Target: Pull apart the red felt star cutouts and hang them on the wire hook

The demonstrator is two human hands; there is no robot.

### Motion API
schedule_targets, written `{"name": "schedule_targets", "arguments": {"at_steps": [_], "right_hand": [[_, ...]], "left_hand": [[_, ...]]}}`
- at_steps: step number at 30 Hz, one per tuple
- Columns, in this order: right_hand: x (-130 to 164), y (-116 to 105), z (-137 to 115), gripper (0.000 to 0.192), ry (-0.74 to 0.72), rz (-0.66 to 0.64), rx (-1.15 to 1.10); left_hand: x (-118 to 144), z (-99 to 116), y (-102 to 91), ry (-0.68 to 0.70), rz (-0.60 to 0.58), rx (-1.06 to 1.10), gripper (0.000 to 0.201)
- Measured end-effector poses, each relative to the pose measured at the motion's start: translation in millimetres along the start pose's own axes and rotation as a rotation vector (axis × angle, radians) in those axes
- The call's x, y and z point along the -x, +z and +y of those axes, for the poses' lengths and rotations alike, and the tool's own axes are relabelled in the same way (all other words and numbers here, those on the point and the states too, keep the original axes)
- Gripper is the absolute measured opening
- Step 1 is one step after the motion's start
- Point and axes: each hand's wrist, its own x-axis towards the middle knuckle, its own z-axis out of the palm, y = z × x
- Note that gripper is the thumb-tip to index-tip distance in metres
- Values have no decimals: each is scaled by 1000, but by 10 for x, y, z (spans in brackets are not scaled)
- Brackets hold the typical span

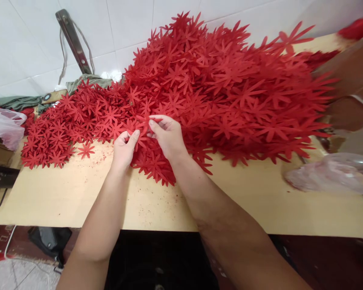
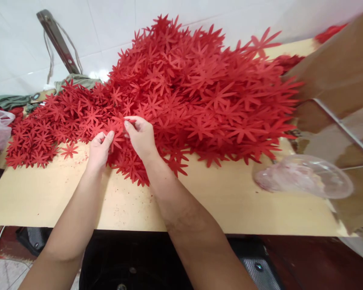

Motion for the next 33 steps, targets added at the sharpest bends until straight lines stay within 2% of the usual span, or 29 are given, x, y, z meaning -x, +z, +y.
{"name": "schedule_targets", "arguments": {"at_steps": [5,7,9,12,16,20,24,26,31,33], "right_hand": [[-31,-6,-55,17,29,93,-69],[-14,17,-66,20,2,81,-43],[16,38,-65,20,-30,13,8],[62,48,-45,16,-84,-84,136],[81,34,-6,15,-169,-124,311],[84,50,13,23,-198,-201,301],[95,82,2,25,-186,-212,261],[75,66,-8,22,-181,-164,239],[-79,-103,-26,11,-271,148,204],[-117,-157,-32,11,-297,213,212]], "left_hand": [[-23,-2,-20,140,75,-101,16],[-24,9,-29,232,134,-166,18],[-19,23,-34,284,156,-193,20],[1,39,-25,219,80,-114,21],[19,43,-13,81,-38,-10,26],[-18,17,-39,100,39,36,16],[-41,7,-34,101,116,76,10],[-38,17,-28,89,131,94,11],[-68,62,-110,11,214,156,9],[-73,77,-134,8,198,199,12]]}}
